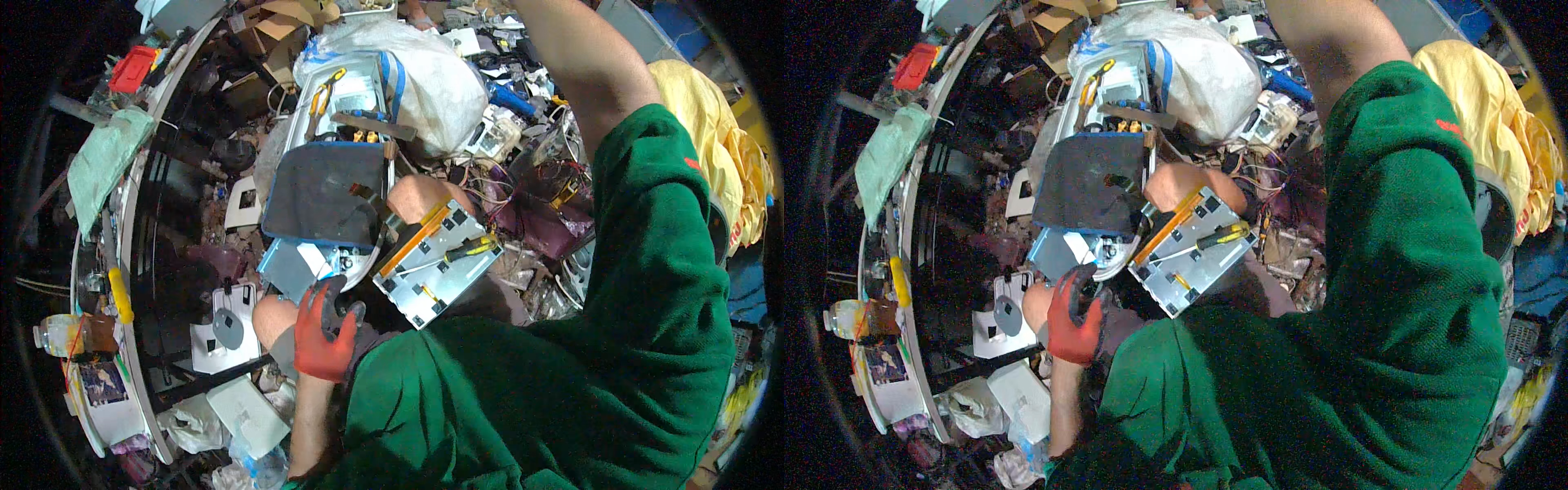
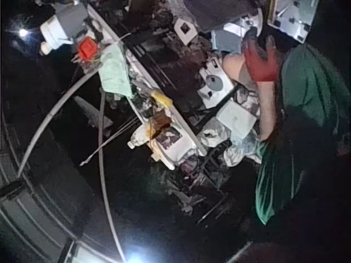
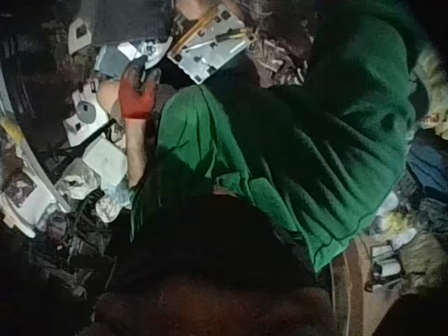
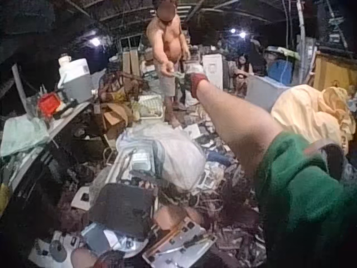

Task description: The person disassembles an electronic device using a screwdriver and pliers, removing metal plates and internal components.

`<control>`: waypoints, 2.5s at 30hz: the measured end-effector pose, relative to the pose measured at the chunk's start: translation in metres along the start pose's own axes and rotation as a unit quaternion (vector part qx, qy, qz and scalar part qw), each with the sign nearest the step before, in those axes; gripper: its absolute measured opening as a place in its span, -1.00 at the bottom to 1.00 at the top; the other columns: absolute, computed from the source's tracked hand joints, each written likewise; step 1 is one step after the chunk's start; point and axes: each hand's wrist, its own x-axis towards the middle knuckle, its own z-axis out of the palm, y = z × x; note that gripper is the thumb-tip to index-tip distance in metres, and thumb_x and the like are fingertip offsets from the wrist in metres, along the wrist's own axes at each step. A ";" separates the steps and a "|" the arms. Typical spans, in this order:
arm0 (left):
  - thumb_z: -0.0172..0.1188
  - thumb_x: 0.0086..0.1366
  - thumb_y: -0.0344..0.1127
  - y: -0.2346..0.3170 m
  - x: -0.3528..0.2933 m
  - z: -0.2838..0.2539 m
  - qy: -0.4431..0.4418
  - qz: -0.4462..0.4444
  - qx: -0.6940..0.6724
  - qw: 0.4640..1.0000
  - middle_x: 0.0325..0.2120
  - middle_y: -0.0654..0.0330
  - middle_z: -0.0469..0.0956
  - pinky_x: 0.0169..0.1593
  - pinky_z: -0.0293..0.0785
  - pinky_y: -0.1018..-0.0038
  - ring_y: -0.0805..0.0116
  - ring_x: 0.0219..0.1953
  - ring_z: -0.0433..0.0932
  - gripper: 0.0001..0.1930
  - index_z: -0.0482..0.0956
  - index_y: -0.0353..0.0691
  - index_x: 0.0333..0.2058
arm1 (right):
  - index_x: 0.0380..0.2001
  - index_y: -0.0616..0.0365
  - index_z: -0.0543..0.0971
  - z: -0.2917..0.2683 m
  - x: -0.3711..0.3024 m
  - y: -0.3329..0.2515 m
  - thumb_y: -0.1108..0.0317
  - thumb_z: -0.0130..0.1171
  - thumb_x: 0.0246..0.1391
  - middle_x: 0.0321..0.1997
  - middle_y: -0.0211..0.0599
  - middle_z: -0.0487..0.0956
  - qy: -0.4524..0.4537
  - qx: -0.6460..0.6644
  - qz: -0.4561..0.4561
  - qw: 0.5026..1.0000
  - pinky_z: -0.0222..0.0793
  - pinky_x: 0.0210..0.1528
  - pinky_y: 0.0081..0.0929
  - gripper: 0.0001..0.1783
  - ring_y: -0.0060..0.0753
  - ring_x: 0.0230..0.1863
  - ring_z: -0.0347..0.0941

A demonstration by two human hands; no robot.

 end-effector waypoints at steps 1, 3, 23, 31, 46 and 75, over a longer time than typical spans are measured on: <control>0.36 0.14 -0.28 -0.002 -0.001 0.003 0.001 -0.010 0.008 1.000 0.06 -0.14 0.50 0.27 0.30 0.09 -0.17 0.16 0.42 -0.47 0.49 -0.33 0.08 | -0.16 0.16 0.63 -0.001 0.000 -0.016 0.17 0.24 0.10 -0.18 -0.18 0.66 -0.018 -0.001 -0.015 1.000 0.45 -0.04 -0.30 -0.67 -0.34 -0.16 0.58; 0.37 0.14 -0.27 -0.007 -0.004 0.008 0.002 -0.032 0.024 0.999 0.07 -0.13 0.50 0.26 0.31 0.10 -0.16 0.15 0.43 -0.47 0.49 -0.32 0.08 | -0.14 0.15 0.63 0.000 -0.002 -0.043 0.16 0.23 0.12 -0.17 -0.18 0.65 -0.065 -0.013 -0.044 0.997 0.45 -0.02 -0.29 -0.67 -0.34 -0.14 0.57; 0.32 0.17 -0.06 -0.006 0.079 0.079 -0.157 -0.008 0.071 0.985 0.09 -0.17 0.47 0.18 0.39 0.14 -0.19 0.10 0.46 -0.39 0.47 -0.26 0.14 | 0.00 -0.02 0.56 -0.074 -0.471 -0.060 0.28 0.36 -0.25 -0.04 -0.27 0.52 -0.460 -0.375 -0.216 0.775 0.34 0.14 -0.10 -0.41 -0.10 0.05 0.44; 0.28 0.19 -0.21 -0.013 0.096 0.083 -0.173 0.007 0.020 0.985 -0.09 -0.07 0.57 0.04 0.48 0.20 -0.10 -0.03 0.56 -0.56 0.54 -0.25 0.03 | -0.04 0.10 0.47 -0.112 -0.478 -0.054 0.41 0.33 -0.19 -0.11 -0.17 0.49 -0.282 -0.258 -0.037 0.923 0.40 0.02 -0.20 -0.46 -0.16 -0.02 0.46; 0.13 0.36 -0.48 -0.012 0.080 0.069 -0.140 -0.160 -0.171 0.962 -0.16 0.18 0.58 -0.01 0.45 0.50 0.44 -0.13 0.52 -0.69 0.46 -0.36 0.06 | -0.17 0.23 0.56 -0.111 -0.518 -0.030 0.27 0.22 0.22 -0.37 -0.27 0.59 -0.140 0.329 0.523 0.773 0.51 -0.44 -0.38 -0.75 -0.43 -0.44 0.55; 0.28 0.27 -0.46 -0.004 0.069 0.057 -0.076 -0.159 -0.241 0.954 -0.17 0.19 0.60 0.02 0.44 0.50 0.44 -0.13 0.54 -0.73 0.57 -0.37 -0.06 | -0.09 0.22 0.57 -0.098 -0.510 -0.032 0.31 0.17 0.23 -0.44 -0.37 0.57 -0.124 0.258 0.415 0.864 0.47 -0.46 -0.47 -0.74 -0.53 -0.49 0.50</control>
